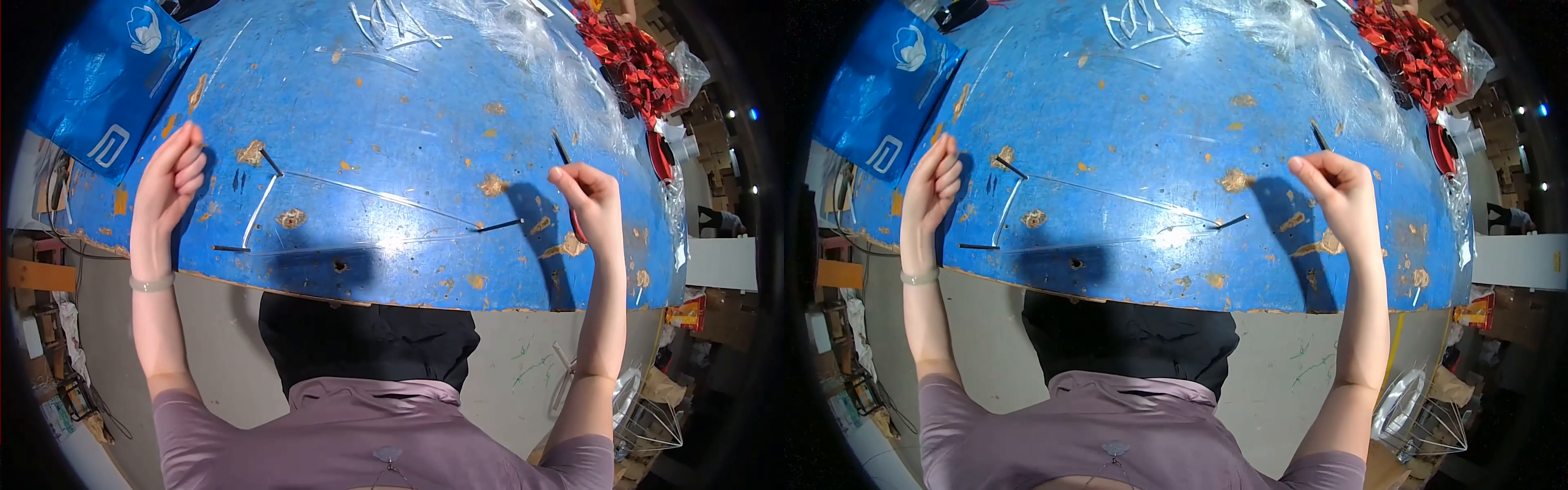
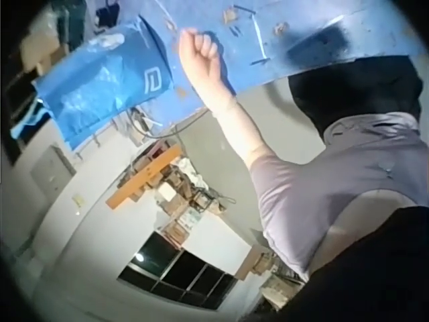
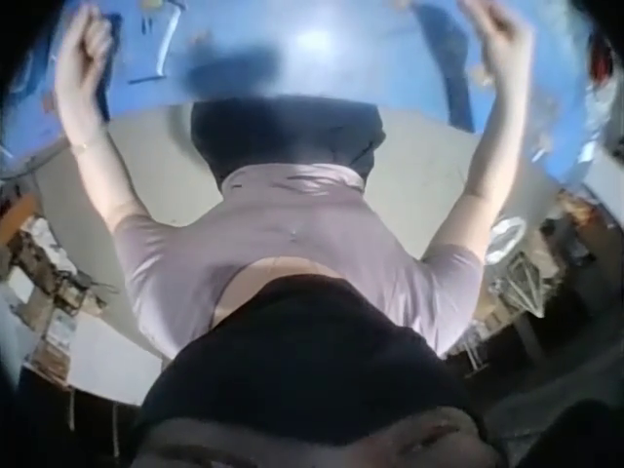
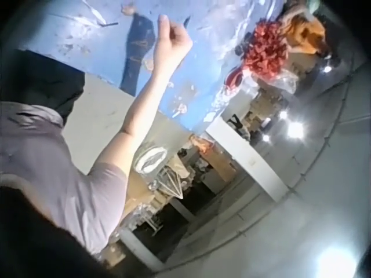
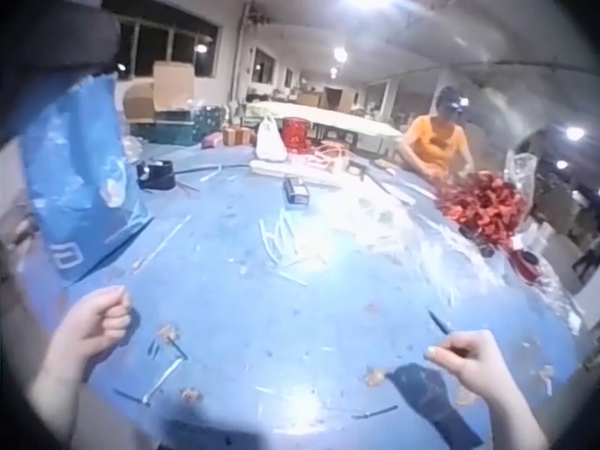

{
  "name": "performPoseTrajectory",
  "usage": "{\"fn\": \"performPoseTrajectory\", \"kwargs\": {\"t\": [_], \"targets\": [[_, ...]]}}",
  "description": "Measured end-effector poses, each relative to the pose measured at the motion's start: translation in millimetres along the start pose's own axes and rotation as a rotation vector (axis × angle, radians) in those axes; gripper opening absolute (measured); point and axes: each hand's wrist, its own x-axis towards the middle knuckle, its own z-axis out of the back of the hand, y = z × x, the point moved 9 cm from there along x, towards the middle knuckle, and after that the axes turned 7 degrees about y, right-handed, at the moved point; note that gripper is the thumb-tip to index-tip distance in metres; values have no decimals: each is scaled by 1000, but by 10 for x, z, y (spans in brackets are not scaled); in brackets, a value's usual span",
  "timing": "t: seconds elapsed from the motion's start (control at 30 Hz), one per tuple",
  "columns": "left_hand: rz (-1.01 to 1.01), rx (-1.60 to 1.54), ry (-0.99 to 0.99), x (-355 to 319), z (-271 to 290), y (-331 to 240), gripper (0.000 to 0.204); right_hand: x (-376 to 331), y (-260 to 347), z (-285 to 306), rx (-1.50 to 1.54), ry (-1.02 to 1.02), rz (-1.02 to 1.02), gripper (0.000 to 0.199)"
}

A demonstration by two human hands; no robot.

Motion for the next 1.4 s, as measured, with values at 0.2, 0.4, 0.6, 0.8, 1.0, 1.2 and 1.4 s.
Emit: {"fn": "performPoseTrajectory", "kwargs": {"t": [0.2,0.4,0.6,0.8,1.0,1.2,1.4], "targets": [[-516,1274,-7,242,-258,-24,16,122,-450,154,-126,-110,-119,27],[-716,1957,291,29,-1006,148,17,-556,-962,379,-154,-132,-368,37],[-494,1750,189,-77,-900,-226,23,-1446,-1370,645,-260,-145,-463,38],[-478,1422,753,-856,-2172,339,44,-2510,-1704,684,-40,-252,-734,36],[-598,1578,425,-392,-2588,1412,76,-2769,-1747,614,69,-312,-753,34],[-670,1639,311,-329,-2646,1535,79,-2797,-1802,568,131,-317,-767,33],[-580,1708,193,-320,-2725,1637,80,-2737,-1865,564,119,-315,-765,32]]}}
